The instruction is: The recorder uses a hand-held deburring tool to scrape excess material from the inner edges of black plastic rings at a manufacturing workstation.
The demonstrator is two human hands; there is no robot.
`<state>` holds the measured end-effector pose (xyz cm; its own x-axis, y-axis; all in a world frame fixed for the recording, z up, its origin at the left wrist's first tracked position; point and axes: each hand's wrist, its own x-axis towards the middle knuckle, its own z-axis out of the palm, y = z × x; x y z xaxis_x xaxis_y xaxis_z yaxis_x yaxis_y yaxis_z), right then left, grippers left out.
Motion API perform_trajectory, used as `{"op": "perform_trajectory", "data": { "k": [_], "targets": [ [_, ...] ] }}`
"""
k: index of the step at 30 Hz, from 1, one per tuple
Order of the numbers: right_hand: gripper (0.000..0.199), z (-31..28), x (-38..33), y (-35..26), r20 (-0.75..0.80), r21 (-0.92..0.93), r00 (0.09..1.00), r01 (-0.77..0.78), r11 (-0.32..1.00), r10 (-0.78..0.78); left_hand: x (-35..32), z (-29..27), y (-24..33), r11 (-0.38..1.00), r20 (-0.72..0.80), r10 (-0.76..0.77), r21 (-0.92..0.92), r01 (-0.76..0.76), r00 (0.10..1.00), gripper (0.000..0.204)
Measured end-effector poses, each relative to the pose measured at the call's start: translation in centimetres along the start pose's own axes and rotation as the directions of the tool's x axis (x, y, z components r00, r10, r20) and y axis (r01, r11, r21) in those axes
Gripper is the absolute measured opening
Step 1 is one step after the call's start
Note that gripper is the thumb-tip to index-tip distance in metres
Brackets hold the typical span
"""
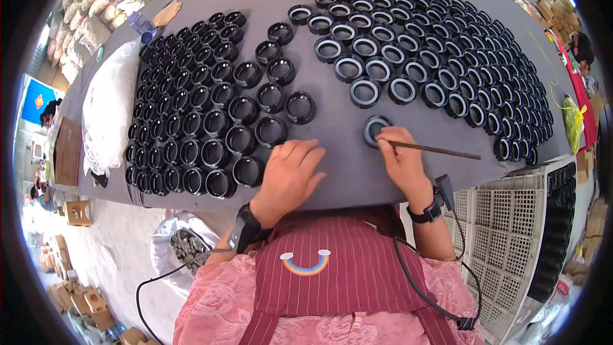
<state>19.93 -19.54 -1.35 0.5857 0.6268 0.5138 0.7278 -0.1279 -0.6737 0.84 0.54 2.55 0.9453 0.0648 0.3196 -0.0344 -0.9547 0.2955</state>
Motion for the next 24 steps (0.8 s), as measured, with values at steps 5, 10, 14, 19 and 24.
{"op": "perform_trajectory", "data": {
  "k": [5,10,14,19,24],
  "targets": [
    [0.008,2.2,-3.0,-4.5,0.191,0.253,0.981,-0.023,0.967,-0.027,-0.2,1.5,1.9,0.976,-0.099,0.025,-0.211,-0.045,0.995,0.056],
    [0.007,2.4,-4.0,-5.3,0.211,0.289,0.976,-0.01,0.957,-0.054,-2.0,3.4,1.2,0.977,-0.076,0.035,-0.207,-0.05,0.997,0.051],
    [0.009,2.0,-5.0,-5.0,0.076,0.469,0.994,-0.099,0.878,0.072,-2.5,3.4,1.2,0.988,-0.106,0.044,-0.145,-0.06,0.993,0.039],
    [0.008,1.4,-5.1,-5.4,0.031,0.186,0.999,-0.019,0.982,0.013,-2.9,3.9,1.1,0.987,-0.107,0.075,-0.134,-0.089,0.991,0.034],
    [0.012,2.4,-5.3,-5.2,0.054,-0.037,0.993,0.107,0.994,-0.105,-2.9,3.9,1.0,0.984,-0.138,0.083,-0.149,-0.103,0.987,0.033]
  ]
}}
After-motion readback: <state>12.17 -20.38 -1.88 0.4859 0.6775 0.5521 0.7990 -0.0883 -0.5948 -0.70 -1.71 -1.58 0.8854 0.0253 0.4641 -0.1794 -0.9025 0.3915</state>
